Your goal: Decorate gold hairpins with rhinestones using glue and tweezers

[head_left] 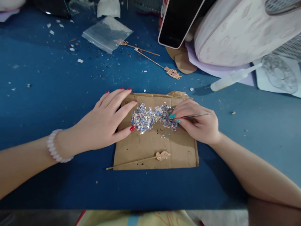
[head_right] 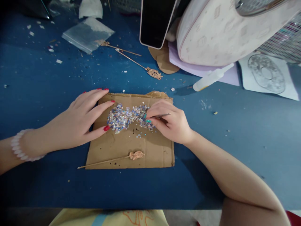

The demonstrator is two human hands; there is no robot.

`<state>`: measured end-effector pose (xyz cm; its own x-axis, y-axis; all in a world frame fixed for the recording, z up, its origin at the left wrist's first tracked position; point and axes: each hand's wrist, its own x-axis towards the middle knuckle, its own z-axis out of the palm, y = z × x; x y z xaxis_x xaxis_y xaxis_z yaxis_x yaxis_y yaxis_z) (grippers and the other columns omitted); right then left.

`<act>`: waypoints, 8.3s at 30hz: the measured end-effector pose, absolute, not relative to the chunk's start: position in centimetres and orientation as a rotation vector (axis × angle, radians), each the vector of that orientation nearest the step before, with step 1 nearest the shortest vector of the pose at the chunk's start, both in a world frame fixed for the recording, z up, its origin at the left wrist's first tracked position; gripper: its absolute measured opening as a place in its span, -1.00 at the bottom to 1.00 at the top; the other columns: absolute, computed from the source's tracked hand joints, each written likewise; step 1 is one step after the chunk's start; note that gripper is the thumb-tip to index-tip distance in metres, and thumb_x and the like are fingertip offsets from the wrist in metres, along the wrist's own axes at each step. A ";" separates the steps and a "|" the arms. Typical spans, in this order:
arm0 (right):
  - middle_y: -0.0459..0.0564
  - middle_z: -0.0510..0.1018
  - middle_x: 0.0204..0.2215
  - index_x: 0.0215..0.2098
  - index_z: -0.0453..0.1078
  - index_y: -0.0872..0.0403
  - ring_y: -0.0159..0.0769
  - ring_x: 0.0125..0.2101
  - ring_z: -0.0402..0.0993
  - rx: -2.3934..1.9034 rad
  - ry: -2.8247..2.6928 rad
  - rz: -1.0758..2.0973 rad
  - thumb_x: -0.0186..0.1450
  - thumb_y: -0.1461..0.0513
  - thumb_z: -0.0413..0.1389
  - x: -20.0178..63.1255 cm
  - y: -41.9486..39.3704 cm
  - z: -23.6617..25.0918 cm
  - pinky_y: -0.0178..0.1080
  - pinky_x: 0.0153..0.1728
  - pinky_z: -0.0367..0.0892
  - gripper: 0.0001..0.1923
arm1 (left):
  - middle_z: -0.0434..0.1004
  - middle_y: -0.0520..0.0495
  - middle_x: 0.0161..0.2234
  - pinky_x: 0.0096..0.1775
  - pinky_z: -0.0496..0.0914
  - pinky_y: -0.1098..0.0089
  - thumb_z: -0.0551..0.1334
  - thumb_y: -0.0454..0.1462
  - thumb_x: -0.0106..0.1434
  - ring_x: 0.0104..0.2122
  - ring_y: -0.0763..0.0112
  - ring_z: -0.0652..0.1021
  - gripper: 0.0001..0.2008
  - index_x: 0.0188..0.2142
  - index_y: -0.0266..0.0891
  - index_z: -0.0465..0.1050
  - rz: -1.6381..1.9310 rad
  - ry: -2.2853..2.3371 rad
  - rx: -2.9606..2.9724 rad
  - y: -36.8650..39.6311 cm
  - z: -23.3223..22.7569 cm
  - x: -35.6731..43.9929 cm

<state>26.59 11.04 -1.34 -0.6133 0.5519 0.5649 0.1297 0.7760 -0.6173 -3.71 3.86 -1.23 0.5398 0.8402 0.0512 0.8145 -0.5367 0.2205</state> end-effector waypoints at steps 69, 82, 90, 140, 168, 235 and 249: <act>0.12 0.66 -0.33 -0.10 0.50 0.19 -0.25 -0.27 0.59 -0.295 -2.396 0.792 0.30 0.44 0.16 26.3 9.7 -0.1 -0.10 -0.20 0.51 -0.79 | -0.06 -0.42 0.42 0.32 0.09 -0.23 0.05 -0.03 0.43 0.41 -0.15 0.04 -0.39 0.34 -0.33 0.12 0.252 1.416 2.606 3.8 -1.1 -3.4; 0.01 0.67 -0.32 -0.06 0.53 0.03 -0.22 -0.26 0.59 -0.485 -2.342 0.573 0.30 0.39 0.16 26.2 9.7 -0.6 -0.11 -0.21 0.52 -0.73 | -0.05 -0.38 0.43 0.31 0.09 -0.25 0.10 -0.04 0.40 0.41 -0.19 0.05 -0.39 0.33 -0.25 0.12 0.313 1.404 2.560 3.8 -1.3 -3.4; 0.00 0.67 -0.31 -0.04 0.54 0.01 -0.22 -0.26 0.60 -0.546 -2.297 0.607 0.30 0.40 0.14 26.1 9.6 -0.7 -0.12 -0.21 0.50 -0.69 | -0.06 -0.38 0.43 0.32 0.10 -0.23 0.06 -0.02 0.42 0.42 -0.14 0.04 -0.39 0.34 -0.26 0.11 0.258 1.433 2.589 3.8 -1.2 -3.4; 0.02 0.66 -0.29 -0.08 0.52 0.02 -0.22 -0.27 0.59 -0.435 -2.347 0.516 0.22 0.45 0.17 26.1 9.8 -0.6 -0.12 -0.23 0.54 -0.65 | -0.07 -0.36 0.44 0.33 0.08 -0.22 0.06 -0.03 0.42 0.42 -0.15 0.03 -0.40 0.34 -0.26 0.10 0.280 1.428 2.582 3.7 -1.3 -3.4; 0.03 0.66 -0.33 -0.08 0.52 0.06 -0.21 -0.27 0.58 -0.432 -2.337 0.514 0.26 0.43 0.15 26.2 9.7 -0.9 -0.12 -0.23 0.52 -0.70 | -0.05 -0.38 0.43 0.30 0.14 -0.22 0.03 -0.01 0.43 0.41 -0.15 0.07 -0.39 0.34 -0.30 0.11 0.275 1.439 2.643 3.7 -1.5 -3.4; -0.03 0.66 -0.36 -0.07 0.49 0.02 -0.25 -0.33 0.60 -0.446 -2.360 0.477 0.23 0.44 0.15 26.0 9.7 -0.6 -0.15 -0.30 0.55 -0.66 | -0.11 -0.30 0.45 0.29 0.14 -0.29 0.08 -0.08 0.46 0.41 -0.21 0.06 -0.46 0.37 -0.07 0.10 0.328 1.400 2.609 3.6 -0.9 -3.2; -0.04 0.66 -0.36 -0.07 0.49 -0.01 -0.25 -0.33 0.60 -0.450 -2.365 0.479 0.26 0.42 0.16 26.0 9.7 -0.6 -0.14 -0.30 0.55 -0.68 | -0.08 -0.34 0.43 0.30 0.11 -0.29 0.08 -0.08 0.45 0.40 -0.22 0.06 -0.43 0.38 -0.16 0.11 0.348 1.391 2.598 3.6 -0.9 -3.1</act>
